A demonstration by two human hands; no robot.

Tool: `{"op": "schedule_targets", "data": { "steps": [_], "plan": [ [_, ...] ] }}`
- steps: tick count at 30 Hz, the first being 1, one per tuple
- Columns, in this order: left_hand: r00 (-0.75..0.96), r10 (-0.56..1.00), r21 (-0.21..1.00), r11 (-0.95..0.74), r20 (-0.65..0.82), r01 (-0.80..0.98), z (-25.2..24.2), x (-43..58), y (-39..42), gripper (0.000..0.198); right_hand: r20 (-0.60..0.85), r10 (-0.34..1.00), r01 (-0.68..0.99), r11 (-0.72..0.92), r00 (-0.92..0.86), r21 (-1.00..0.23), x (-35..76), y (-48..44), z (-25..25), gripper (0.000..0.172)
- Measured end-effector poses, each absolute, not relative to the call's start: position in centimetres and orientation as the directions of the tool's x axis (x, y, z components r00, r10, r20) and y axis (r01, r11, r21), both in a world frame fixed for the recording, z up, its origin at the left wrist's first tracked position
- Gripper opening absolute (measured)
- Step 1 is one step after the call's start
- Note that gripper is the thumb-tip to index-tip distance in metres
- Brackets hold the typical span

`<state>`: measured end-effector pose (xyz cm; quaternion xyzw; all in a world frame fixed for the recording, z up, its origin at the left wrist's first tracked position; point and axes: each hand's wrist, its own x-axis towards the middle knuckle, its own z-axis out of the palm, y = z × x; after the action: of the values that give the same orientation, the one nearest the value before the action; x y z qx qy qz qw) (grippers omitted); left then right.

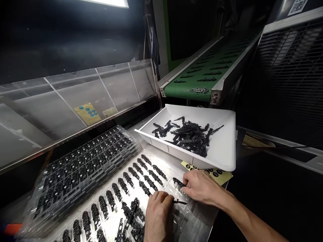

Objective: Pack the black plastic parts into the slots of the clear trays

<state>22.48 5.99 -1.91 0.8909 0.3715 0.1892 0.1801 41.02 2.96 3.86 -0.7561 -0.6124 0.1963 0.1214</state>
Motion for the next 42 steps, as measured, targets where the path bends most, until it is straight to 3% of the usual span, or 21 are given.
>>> {"op": "schedule_targets", "data": {
  "steps": [4,7,9,11,14,16,19,22,24,27,31,34,38,42],
  "plan": [
    [0.501,0.827,0.750,-0.496,0.255,0.437,-2.7,20.3,6.5,0.028,-0.081,0.991,0.948,-0.122,0.102,-0.294,40.0,3.5,2.3,0.013],
    [0.444,0.856,0.856,-0.420,0.264,0.302,-2.4,19.7,6.9,0.022,-0.031,0.993,0.957,-0.115,0.110,-0.266,39.5,3.3,1.5,0.014],
    [0.437,0.865,0.883,-0.386,0.246,0.268,-1.7,19.7,7.1,0.019,-0.022,0.991,0.926,-0.135,0.136,-0.352,39.4,2.8,1.8,0.014],
    [0.478,0.852,0.883,-0.377,0.211,0.281,-0.8,20.0,7.2,0.020,-0.061,0.989,0.834,-0.148,0.136,-0.531,39.2,2.2,2.8,0.016],
    [0.590,0.797,0.835,-0.410,0.131,0.367,0.3,20.9,6.9,0.027,-0.061,0.998,0.618,-0.042,-0.009,-0.785,38.9,1.7,4.6,0.025],
    [0.609,0.787,0.815,-0.415,0.099,0.404,0.5,21.3,6.7,0.034,0.018,0.999,0.565,0.037,-0.040,-0.825,38.9,1.6,5.2,0.019],
    [0.450,0.886,0.896,-0.283,0.109,0.342,0.2,20.9,6.5,0.033,0.041,0.986,0.624,-0.070,0.162,-0.778,39.4,1.4,4.6,0.027],
    [0.194,0.981,0.982,-0.015,-0.023,0.190,-0.3,19.7,6.6,0.023,0.072,0.937,0.666,-0.186,0.341,-0.723,39.6,1.0,2.6,0.021],
    [0.102,0.989,0.989,0.092,-0.104,0.115,-0.5,19.1,6.7,0.031,0.129,0.916,0.693,-0.190,0.380,-0.695,39.2,0.5,1.0,0.015],
    [0.042,0.994,0.991,0.099,-0.103,0.091,-0.7,18.9,6.5,0.036,0.177,0.923,0.756,-0.158,0.341,-0.635,38.0,-0.2,-0.9,0.014],
    [0.022,0.995,0.990,0.098,-0.101,0.100,-1.1,18.8,6.2,0.036,0.290,0.943,0.881,-0.007,0.163,-0.474,37.2,-0.5,-1.3,0.023],
    [0.026,0.988,0.985,0.152,-0.155,0.077,-1.5,18.7,6.3,0.038,0.283,0.958,0.910,0.085,0.037,-0.406,37.2,-0.2,-0.6,0.025],
    [0.071,0.980,0.977,0.176,-0.185,0.117,-1.6,19.4,6.6,0.031,0.243,0.969,0.902,0.137,-0.037,-0.410,37.4,0.0,-0.1,0.024],
    [0.146,0.983,0.972,0.078,-0.112,0.220,-1.2,21.4,7.0,0.017,0.278,0.960,0.876,0.126,0.009,-0.465,37.9,0.1,-0.4,0.025]
  ]
}}
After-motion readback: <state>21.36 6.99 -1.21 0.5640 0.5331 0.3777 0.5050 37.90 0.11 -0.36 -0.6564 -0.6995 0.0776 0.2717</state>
